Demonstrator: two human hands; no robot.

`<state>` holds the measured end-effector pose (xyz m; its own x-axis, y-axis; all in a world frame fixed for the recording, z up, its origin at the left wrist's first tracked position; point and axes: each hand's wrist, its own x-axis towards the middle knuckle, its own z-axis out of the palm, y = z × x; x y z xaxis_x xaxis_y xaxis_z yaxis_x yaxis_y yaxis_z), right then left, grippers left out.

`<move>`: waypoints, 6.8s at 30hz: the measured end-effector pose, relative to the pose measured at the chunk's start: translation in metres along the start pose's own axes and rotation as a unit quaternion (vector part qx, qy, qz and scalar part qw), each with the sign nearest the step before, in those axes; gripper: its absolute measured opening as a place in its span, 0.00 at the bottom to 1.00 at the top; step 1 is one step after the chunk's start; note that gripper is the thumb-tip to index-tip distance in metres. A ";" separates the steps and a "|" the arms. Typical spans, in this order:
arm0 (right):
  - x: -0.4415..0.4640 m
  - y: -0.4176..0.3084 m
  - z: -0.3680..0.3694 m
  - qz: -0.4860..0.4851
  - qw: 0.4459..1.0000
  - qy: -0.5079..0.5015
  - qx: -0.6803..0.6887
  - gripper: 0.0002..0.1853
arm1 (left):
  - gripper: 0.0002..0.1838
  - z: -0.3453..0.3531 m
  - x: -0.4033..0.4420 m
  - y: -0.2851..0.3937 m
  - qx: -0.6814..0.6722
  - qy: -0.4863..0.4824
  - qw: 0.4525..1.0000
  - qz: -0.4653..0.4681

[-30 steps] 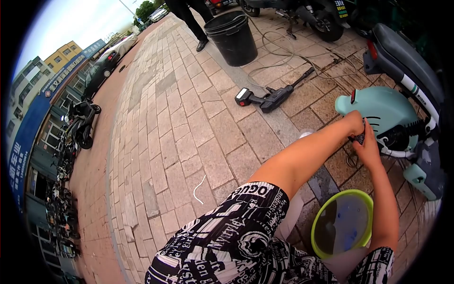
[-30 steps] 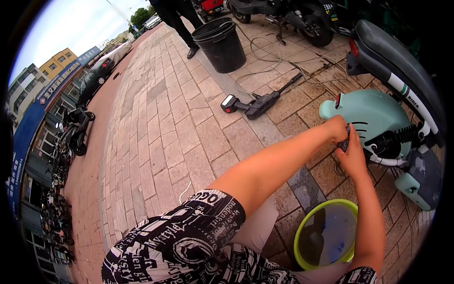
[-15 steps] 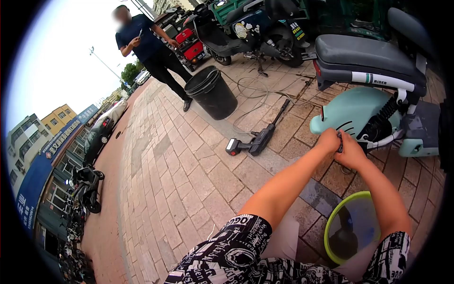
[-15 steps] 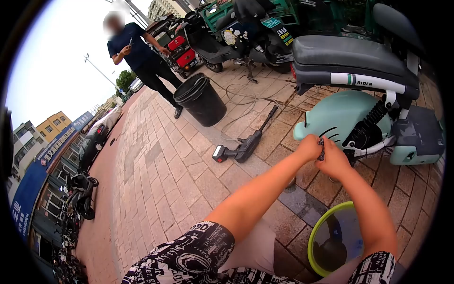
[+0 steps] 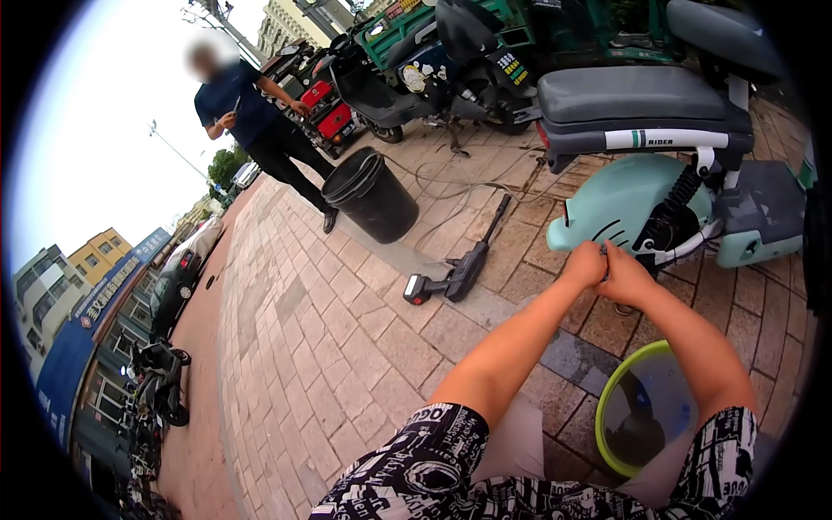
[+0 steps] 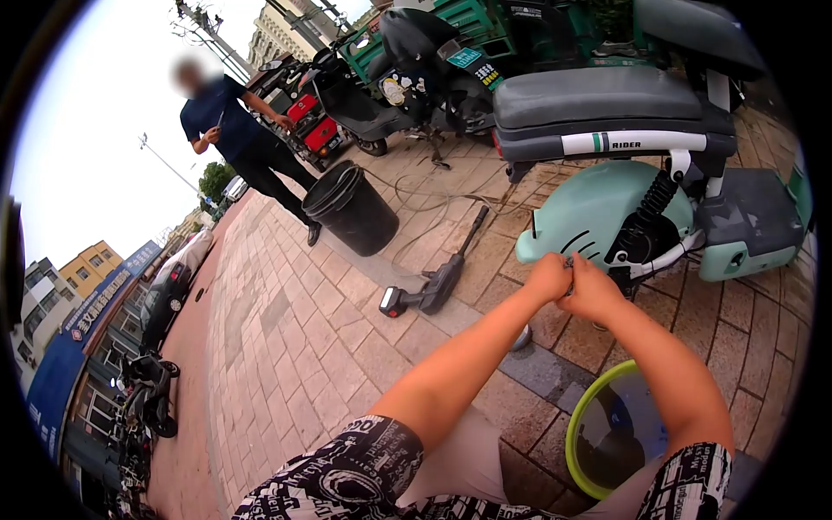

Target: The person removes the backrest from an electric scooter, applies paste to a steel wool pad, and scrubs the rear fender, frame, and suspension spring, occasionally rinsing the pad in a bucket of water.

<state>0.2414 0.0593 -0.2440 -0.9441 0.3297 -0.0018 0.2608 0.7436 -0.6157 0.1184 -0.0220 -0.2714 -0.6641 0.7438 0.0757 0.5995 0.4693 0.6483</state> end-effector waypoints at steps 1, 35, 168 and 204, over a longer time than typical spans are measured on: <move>0.001 0.002 0.002 0.001 1.000 0.001 0.000 0.55 | 0.16 0.000 0.000 0.000 0.004 0.008 1.000 -0.001; 0.005 0.002 0.007 0.004 1.000 0.013 0.027 0.54 | 0.23 0.005 -0.004 0.003 0.000 0.002 0.998 -0.058; -0.009 0.033 0.028 0.024 0.978 -0.123 -0.165 0.49 | 0.17 0.036 -0.014 -0.027 0.107 -0.052 0.993 0.009; -0.052 0.068 -0.020 -0.004 0.960 -0.221 -0.172 0.38 | 0.09 0.056 -0.058 0.011 -0.270 -0.310 0.894 -0.177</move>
<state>0.3124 0.1040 -0.2702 -0.9198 0.1013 -0.3790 0.2332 0.9180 -0.3207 0.1883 -0.0334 -0.3106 -0.2945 0.7930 -0.5332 -0.0133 0.5545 0.8320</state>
